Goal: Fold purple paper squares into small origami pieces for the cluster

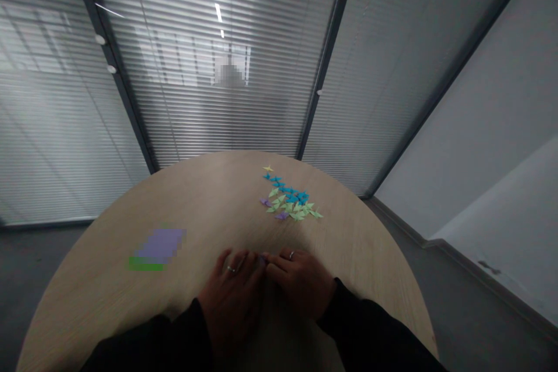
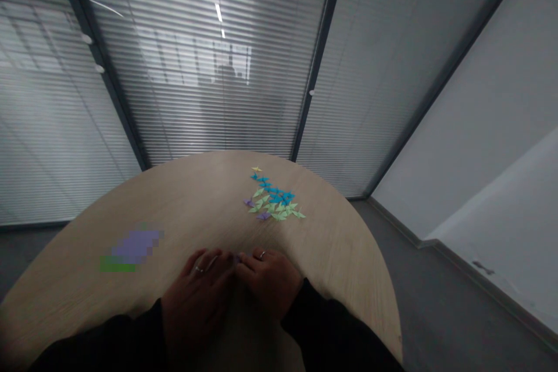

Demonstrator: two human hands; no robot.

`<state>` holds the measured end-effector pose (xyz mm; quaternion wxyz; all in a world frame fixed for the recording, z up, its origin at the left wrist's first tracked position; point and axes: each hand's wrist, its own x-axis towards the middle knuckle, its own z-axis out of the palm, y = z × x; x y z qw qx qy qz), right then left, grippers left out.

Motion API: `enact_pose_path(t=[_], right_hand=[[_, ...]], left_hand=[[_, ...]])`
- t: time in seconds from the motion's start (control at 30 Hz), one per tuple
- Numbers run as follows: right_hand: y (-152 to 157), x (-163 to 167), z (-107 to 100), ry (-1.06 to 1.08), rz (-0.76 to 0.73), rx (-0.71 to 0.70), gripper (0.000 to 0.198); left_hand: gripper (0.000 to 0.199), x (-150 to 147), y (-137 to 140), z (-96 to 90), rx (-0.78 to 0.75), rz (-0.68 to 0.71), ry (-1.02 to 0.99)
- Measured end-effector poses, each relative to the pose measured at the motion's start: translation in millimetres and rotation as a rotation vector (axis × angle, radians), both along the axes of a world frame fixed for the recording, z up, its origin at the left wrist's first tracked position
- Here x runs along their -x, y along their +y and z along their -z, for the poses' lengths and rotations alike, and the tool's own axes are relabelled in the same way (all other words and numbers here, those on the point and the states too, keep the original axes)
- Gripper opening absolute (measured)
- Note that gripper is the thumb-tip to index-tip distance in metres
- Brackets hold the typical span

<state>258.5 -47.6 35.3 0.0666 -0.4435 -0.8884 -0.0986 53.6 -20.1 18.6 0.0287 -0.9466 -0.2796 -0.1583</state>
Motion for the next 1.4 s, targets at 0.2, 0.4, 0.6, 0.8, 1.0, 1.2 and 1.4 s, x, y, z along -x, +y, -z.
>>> enact_pose_path(t=[0.2,0.4,0.6,0.8,1.0,1.2,1.4], right_hand=[[-2,-2,5,0.042,0.034,0.024,0.016],[-5,-6,5,0.05,0.064,-0.016,0.028],[-15,-13,10,0.065,0.014,-0.105,0.025],[0,-17,18,0.528,0.287,-0.088,0.02],[16,-14,14,0.615,0.26,0.074,0.009],[15,-7,8,0.676,0.261,0.143,0.009],[12,1,11,0.658,0.229,0.008,0.005]], left_hand=[[0.043,1,3,5.9,-0.056,0.042,-0.011],[0.046,1,1,0.8,0.057,0.009,0.005],[0.046,0,1,2.4,0.137,-0.013,0.01],[0.039,-5,-1,1.6,0.136,-0.059,-0.041],[0.043,-6,0,4.2,0.137,-0.039,-0.081],[0.025,-9,20,1.7,0.184,-0.065,-0.168],[0.019,-13,39,0.7,0.174,-0.083,-0.364]])
